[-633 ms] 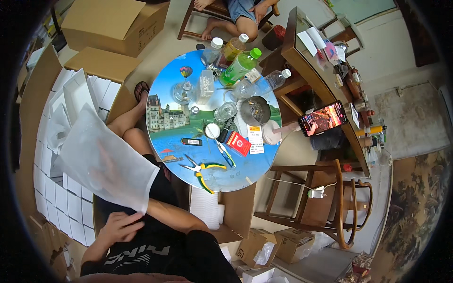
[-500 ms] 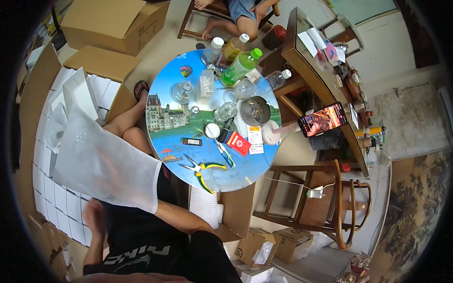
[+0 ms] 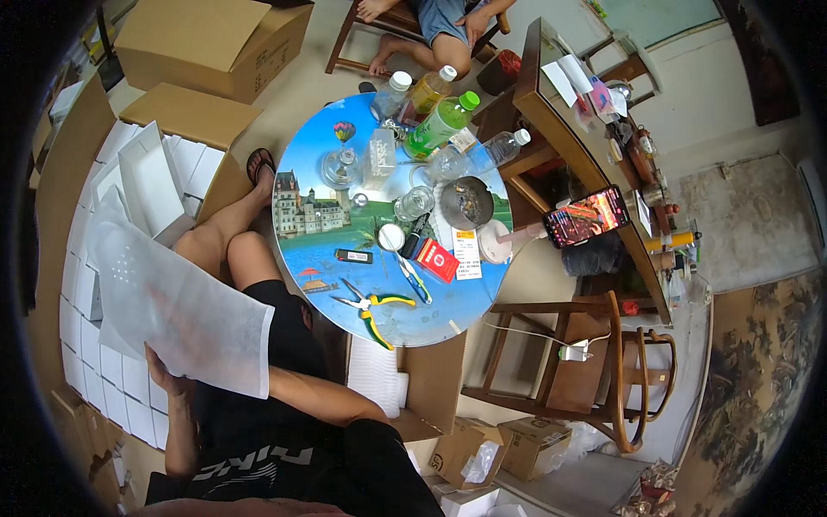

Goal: The person is repairing a silver high-heeled shoe by hand. They use a wooden stick to apply adhesive to the heel and sole, then use pliers to adjust the heel structure. The person also handles white tissue paper and places the shoe into a white box.

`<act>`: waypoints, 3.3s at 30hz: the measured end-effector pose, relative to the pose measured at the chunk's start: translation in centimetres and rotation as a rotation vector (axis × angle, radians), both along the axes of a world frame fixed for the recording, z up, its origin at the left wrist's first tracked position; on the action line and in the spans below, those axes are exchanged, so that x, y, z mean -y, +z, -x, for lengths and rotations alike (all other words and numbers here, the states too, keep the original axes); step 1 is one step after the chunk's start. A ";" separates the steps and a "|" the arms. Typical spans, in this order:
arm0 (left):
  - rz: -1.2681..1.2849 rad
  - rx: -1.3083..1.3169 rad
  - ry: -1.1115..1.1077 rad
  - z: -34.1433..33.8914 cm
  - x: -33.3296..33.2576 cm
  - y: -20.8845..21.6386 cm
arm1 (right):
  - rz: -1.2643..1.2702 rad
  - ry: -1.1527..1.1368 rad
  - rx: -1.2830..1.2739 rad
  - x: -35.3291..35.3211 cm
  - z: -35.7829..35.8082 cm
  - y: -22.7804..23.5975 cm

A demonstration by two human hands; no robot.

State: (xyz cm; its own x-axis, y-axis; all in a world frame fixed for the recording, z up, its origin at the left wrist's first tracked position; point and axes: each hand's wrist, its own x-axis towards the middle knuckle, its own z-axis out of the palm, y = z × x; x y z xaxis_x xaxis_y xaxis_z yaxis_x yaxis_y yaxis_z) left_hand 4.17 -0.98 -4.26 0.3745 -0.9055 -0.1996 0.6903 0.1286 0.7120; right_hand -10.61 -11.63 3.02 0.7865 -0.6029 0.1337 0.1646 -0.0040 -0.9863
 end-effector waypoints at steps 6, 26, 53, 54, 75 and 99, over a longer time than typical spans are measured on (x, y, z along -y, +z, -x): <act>-0.168 0.041 0.286 -1.9 1.0 2.3 | -0.031 -0.168 -0.184 0.9 4.8 0.7; -0.226 0.292 -0.641 -2.7 4.5 13.3 | 0.754 -0.736 -0.394 1.0 8.0 1.1; -0.338 2.006 0.092 -16.7 20.6 1.4 | 0.596 -0.172 -0.406 -0.8 7.8 -1.1; -0.334 2.001 0.023 -14.7 22.6 1.1 | 0.616 -0.177 -0.401 -0.6 7.6 -1.1; -0.441 1.753 -0.858 -10.3 25.8 0.6 | 0.491 -0.277 -0.291 -1.5 10.3 -3.1; 0.475 1.647 -1.548 13.7 12.0 18.9 | 0.077 -0.455 -0.059 -7.7 13.0 -3.8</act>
State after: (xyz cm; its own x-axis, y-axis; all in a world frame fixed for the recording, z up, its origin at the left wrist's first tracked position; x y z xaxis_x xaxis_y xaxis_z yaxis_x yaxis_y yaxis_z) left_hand -9.57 -12.96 14.60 -0.8377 -0.4438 -0.3184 -0.5315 0.5281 0.6623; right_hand -23.57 -3.93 -0.79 0.4519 -0.8786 0.1546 0.0729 -0.1364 -0.9880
